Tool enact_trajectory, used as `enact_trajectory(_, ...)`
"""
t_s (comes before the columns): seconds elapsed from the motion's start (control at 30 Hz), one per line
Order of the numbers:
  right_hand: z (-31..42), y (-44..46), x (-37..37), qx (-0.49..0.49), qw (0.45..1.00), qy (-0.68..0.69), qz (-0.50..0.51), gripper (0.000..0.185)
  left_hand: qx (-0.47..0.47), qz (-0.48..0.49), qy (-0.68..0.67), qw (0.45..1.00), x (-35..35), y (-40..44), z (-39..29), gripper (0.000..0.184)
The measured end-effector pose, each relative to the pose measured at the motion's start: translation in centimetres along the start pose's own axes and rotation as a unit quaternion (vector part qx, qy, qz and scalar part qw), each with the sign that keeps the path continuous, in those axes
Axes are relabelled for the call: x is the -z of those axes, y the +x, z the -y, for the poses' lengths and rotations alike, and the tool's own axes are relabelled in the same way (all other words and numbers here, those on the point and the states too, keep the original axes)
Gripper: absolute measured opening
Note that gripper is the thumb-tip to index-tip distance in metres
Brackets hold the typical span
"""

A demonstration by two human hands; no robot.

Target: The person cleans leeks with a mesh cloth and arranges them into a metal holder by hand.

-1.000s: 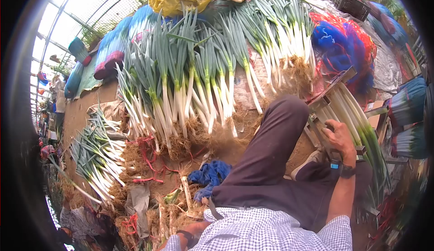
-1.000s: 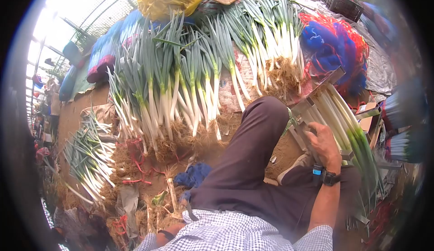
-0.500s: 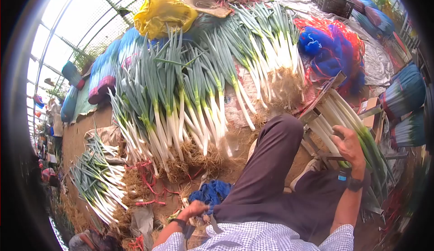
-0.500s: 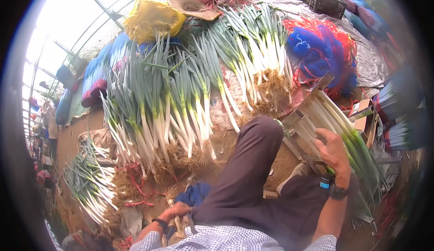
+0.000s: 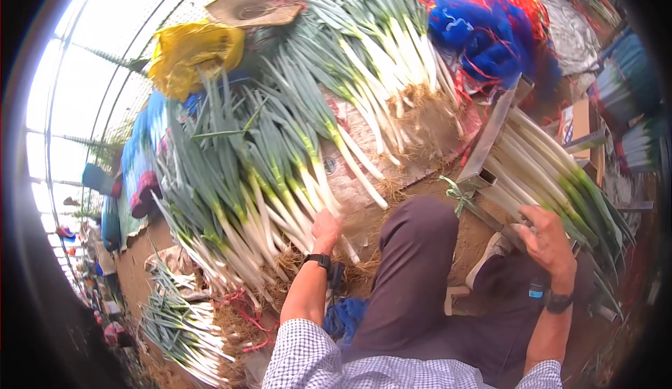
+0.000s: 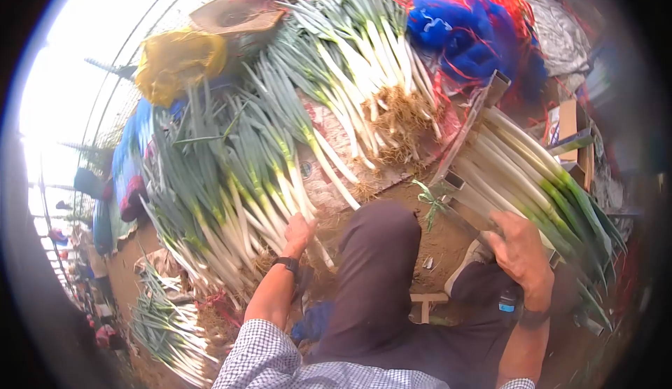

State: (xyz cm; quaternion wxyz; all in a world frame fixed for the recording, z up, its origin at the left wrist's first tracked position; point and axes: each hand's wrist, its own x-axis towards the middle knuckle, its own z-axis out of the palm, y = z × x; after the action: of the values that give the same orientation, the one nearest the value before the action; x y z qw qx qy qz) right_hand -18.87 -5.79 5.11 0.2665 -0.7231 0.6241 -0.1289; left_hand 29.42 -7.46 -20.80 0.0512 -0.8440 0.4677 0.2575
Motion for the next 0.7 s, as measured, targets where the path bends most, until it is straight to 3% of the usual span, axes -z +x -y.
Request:
enact_trajectory(0.17,1.0,0.3,0.1,-0.007,1.0,0.007,0.007,0.034,0.025,-0.069,0.047,0.996,-2.5,1.8,0.1,0.039)
enact_trajectory(0.27,0.8,0.2,0.5,-0.002,1.0,0.002,0.005,0.035,0.072,-0.08,-0.028,0.994,-2.0,2.3,1.4,0.042)
enact_trajectory(0.3,0.8,0.1,0.5,0.003,1.0,-0.002,0.002,0.035,0.047,-0.109,-0.032,0.992,-3.4,3.6,3.9,0.042)
enact_trajectory(0.33,0.9,0.1,0.5,0.009,1.0,-0.005,-0.002,0.034,0.023,-0.061,-0.15,0.987,-2.1,3.1,4.7,0.039)
enact_trajectory(0.4,1.0,0.1,0.5,0.028,0.999,-0.012,-0.012,0.033,-0.03,0.032,-0.378,0.925,1.1,1.4,5.7,0.033)
enact_trajectory(0.47,0.8,0.3,0.2,0.051,0.998,0.019,-0.026,0.029,0.003,0.061,-0.477,0.877,6.8,-3.0,4.1,0.022)
enact_trajectory(0.63,7.2,1.3,0.9,0.127,0.977,0.15,-0.076,0.019,-0.053,0.132,-0.657,0.741,17.6,-14.8,5.0,0.031)
enact_trajectory(0.7,11.9,1.1,0.2,0.124,0.965,0.229,-0.034,0.018,-0.109,0.173,-0.768,0.607,20.3,-21.2,5.3,0.037)
